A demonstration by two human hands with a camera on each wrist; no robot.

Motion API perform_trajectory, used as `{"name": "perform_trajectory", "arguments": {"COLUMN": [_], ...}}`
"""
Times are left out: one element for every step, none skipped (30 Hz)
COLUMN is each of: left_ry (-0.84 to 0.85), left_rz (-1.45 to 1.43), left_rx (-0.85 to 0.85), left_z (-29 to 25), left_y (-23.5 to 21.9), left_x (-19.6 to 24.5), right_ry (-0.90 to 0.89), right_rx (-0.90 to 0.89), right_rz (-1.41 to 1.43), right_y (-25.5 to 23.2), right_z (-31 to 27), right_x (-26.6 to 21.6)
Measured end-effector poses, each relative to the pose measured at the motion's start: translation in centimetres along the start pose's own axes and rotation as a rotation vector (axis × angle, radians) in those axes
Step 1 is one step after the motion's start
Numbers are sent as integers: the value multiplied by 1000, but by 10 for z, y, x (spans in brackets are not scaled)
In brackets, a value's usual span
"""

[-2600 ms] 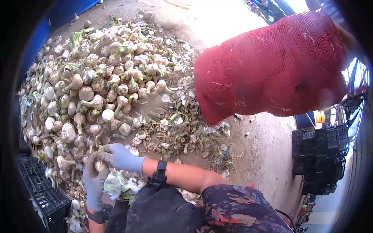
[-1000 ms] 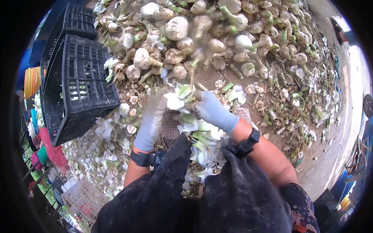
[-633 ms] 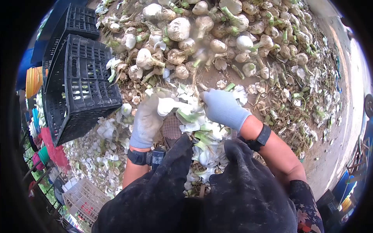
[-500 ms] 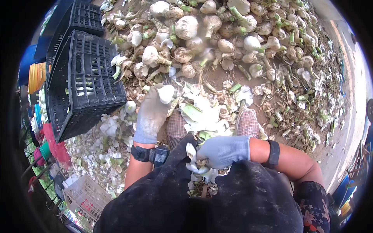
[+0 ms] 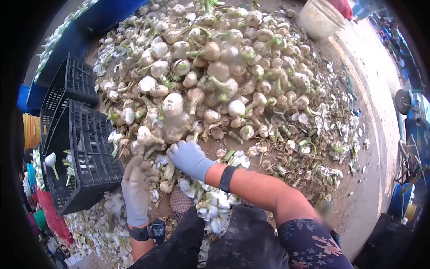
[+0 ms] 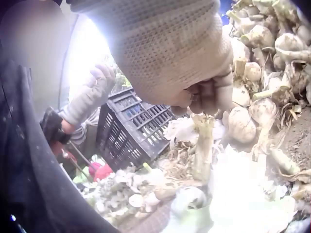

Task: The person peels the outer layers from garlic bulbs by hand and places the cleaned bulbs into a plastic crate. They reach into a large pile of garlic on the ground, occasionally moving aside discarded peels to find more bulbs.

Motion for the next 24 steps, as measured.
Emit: {"name": "perform_trajectory", "arguments": {"left_ry": [-76,33,378,465,352,361,302,237,257,284,309,323,506,692,552,555,446,336,369,351,367,373,314,330], "left_rz": [237,517,1019,1315,1319,1320,1173,1030,1030,974,914,908,1001,1093,1045,1055,958,856,861,866,866,869,843,862], "left_rx": [103,-11,-120,-185,-241,-212,-186,-164,-166,-51,59,55,4,-46,-247,-247,-285,-324,-297,-293,-299,-304,-271,-328], "left_z": [1,3,-1,-11,-14,-20,-17,-9,-2,6,12,13,-1,-16,-17,-19,-14,-9,-6,-10,-12,-16,-18,-13], "left_y": [-3,-7,6,19,13,7,-16,-34,-31,-34,-35,-17,20,53,70,72,73,74,69,65,73,81,83,78], "left_x": [-15,-32,-34,-36,-56,-67,-85,-96,-88,-73,-58,-37,0,27,20,16,-1,-17,-19,-26,-17,-11,-14,-26], "right_ry": [12,113,127,138,164,189,293,394,523,604,784,967,991,985,962,940,925,922,910,898,797,813,765,712], "right_rx": [-21,-72,-157,-239,-160,-85,-69,-51,-92,-80,-174,-269,-177,-169,-188,-208,-128,-127,-146,-175,-128,-159,-119,-49], "right_rz": [-25,34,60,88,116,165,286,416,534,858,1091,1323,1400,1398,1436,1477,1559,1561,1599,1639,1412,1391,1266,1215], "right_y": [-5,8,7,2,-12,-21,-22,-24,-30,-24,-11,-6,-10,-10,-10,-9,-12,-16,-19,-18,-15,-10,-12,-25], "right_z": [-7,-13,-14,-12,-12,-15,-24,-33,-43,-50,-63,-75,-79,-81,-80,-78,-76,-73,-72,-72,-70,-72,-73,-72], "right_x": [1,8,10,15,21,22,29,35,38,41,43,39,38,40,37,33,31,35,35,32,36,34,37,38]}}
Point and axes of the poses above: each hand's wrist, its own z-axis towards the middle knuckle, its own y-axis out of the palm, x = y × z, the point moved 8 cm from there along z, towards the middle knuckle, and after that the axes turned 2 degrees about y, right-handed, at the moved point
